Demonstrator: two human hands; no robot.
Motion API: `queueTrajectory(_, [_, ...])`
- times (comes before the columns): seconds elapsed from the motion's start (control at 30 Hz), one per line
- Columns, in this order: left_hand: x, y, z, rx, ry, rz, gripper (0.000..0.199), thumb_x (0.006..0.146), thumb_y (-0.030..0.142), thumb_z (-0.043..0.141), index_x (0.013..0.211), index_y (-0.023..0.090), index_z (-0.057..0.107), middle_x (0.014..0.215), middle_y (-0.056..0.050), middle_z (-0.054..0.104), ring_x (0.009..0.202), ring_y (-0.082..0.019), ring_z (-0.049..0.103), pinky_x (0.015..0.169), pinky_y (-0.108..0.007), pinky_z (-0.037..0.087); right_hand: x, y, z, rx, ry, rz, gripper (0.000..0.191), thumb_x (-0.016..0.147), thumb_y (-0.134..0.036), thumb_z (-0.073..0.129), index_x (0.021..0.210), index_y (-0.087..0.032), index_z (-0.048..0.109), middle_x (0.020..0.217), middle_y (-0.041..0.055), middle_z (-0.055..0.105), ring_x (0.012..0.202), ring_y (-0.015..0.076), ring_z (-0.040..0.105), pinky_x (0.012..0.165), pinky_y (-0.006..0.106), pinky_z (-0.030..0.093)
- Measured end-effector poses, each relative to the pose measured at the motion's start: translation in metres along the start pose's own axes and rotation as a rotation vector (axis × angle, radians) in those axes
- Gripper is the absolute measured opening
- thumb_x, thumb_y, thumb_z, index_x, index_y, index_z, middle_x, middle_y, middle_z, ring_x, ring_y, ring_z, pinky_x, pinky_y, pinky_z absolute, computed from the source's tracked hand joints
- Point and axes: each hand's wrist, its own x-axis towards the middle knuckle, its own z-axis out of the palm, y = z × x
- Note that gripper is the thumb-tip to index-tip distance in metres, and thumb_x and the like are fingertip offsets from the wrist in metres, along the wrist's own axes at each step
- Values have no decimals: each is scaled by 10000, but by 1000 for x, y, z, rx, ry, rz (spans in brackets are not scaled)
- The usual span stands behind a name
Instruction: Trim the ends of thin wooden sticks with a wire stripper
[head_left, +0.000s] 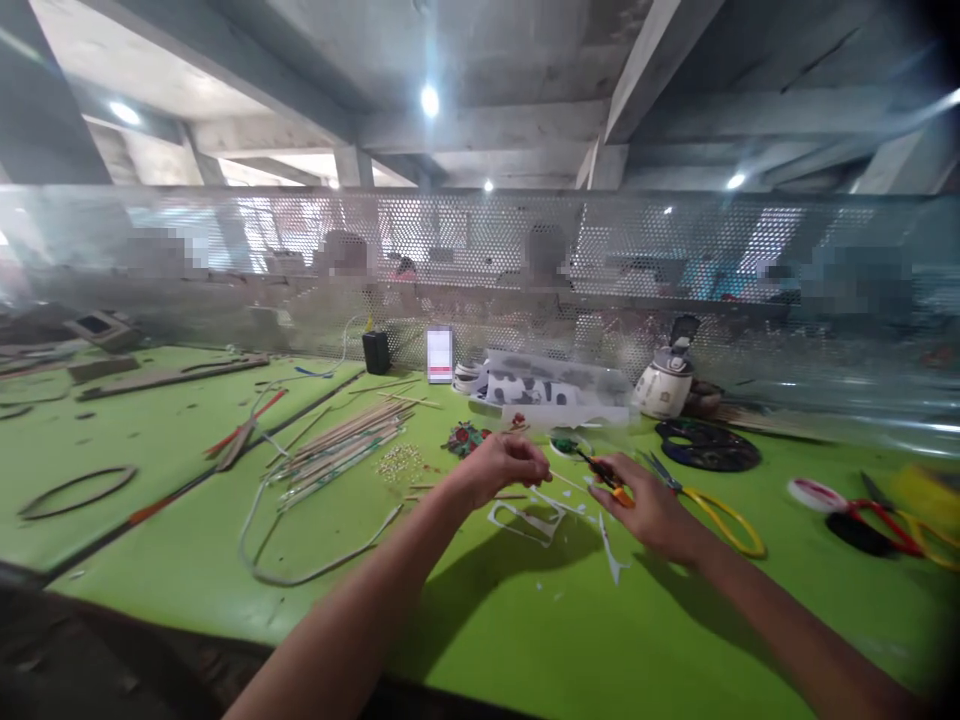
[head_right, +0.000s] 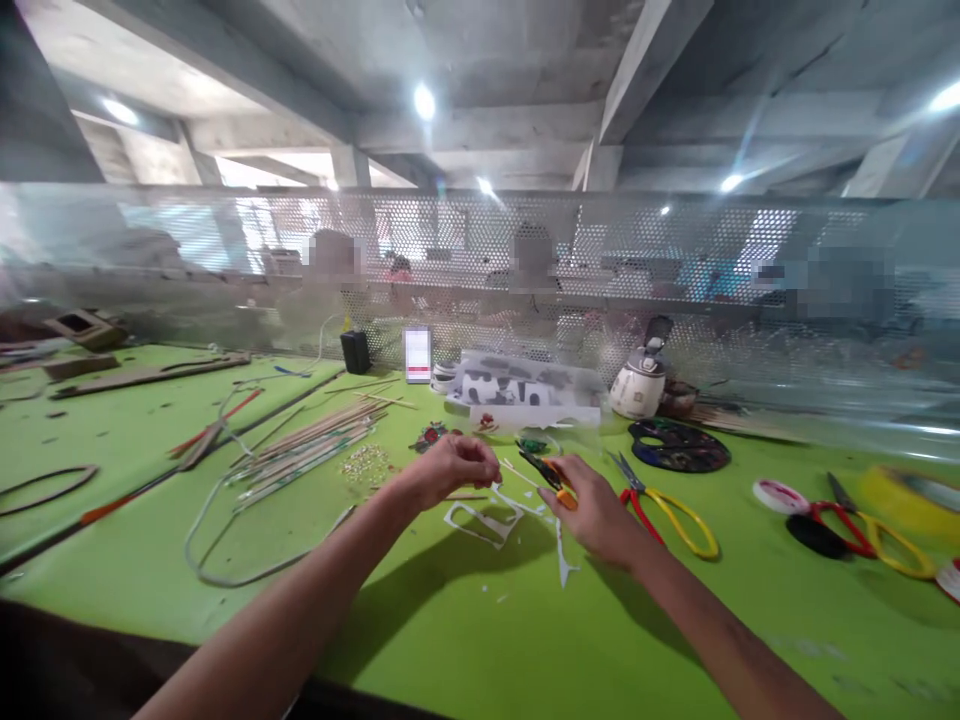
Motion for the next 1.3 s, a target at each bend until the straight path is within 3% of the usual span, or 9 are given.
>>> queueTrajectory(0.17, [-2, -15, -5, -129, 42, -20, 379, 666, 187, 837, 991, 97, 662, 735, -58, 713, 655, -124, 657, 639, -264, 521, 4, 21, 9, -82, 16, -46, 340, 845, -252, 570, 1177, -180, 587, 1109, 112, 637, 1058, 253, 592, 943, 433, 475])
queueTrajectory(0.33, [0, -22, 2, -168, 75, -15, 441, 619, 331, 884, 914, 92, 658, 707, -63, 725, 607, -126, 656, 626, -269, 526, -11, 26, 7, -163, -22, -49, 470, 757, -102, 562, 1225, -140, 564, 1145, 142, 616, 1106, 285, 540, 978, 478, 444])
queueTrajectory(0.73, [-5, -21, 13, -172, 17, -32, 356, 652, 311, 851, 866, 112, 648, 686, -58, 732, 616, -137, 673, 644, -286, 529, -19, 7, -5, -308, -153, -24, 457, 779, -94, 596, 1236, -110, 583, 1003, 135, 604, 969, 276, 542, 860, 448, 482])
queueTrajectory(1.3, [-6, -19, 19, -44, 84, 8, 232, 705, 268, 757, 814, 137, 600, 643, -28, 715, 583, -130, 674, 617, -273, 548, -22, -2, -9, -327, -139, 9, 420, 814, -150, 614, 1234, -141, 612, 896, 92, 599, 828, 227, 586, 737, 357, 496])
